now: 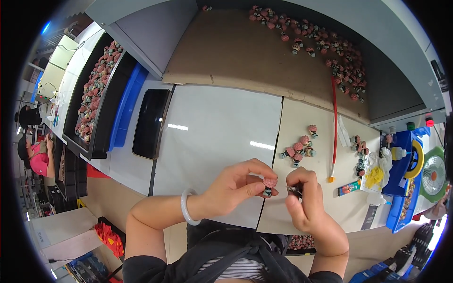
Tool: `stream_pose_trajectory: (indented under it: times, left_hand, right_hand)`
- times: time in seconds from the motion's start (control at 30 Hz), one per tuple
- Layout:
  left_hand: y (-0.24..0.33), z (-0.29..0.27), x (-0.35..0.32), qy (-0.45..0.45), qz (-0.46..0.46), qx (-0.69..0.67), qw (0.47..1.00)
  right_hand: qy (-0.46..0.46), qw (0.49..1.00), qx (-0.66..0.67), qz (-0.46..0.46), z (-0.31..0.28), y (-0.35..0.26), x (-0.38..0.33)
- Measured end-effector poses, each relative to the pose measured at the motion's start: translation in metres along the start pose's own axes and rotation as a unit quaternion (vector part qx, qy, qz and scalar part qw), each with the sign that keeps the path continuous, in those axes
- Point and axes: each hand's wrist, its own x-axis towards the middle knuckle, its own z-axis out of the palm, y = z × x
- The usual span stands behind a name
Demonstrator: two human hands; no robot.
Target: Applying paint to small details on toy figurines using a fine paintbrush.
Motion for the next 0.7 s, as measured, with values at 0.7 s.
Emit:
stream_pose_trajectory:
  times: [0.7]
  left_hand:
    - [0.002, -0.0011, -0.002, -0.016, 0.067, 0.108, 0.992]
  right_hand:
    - [-0.094, 0.98, -0.177, -0.013, -0.0013, 0.0013, 0.0023]
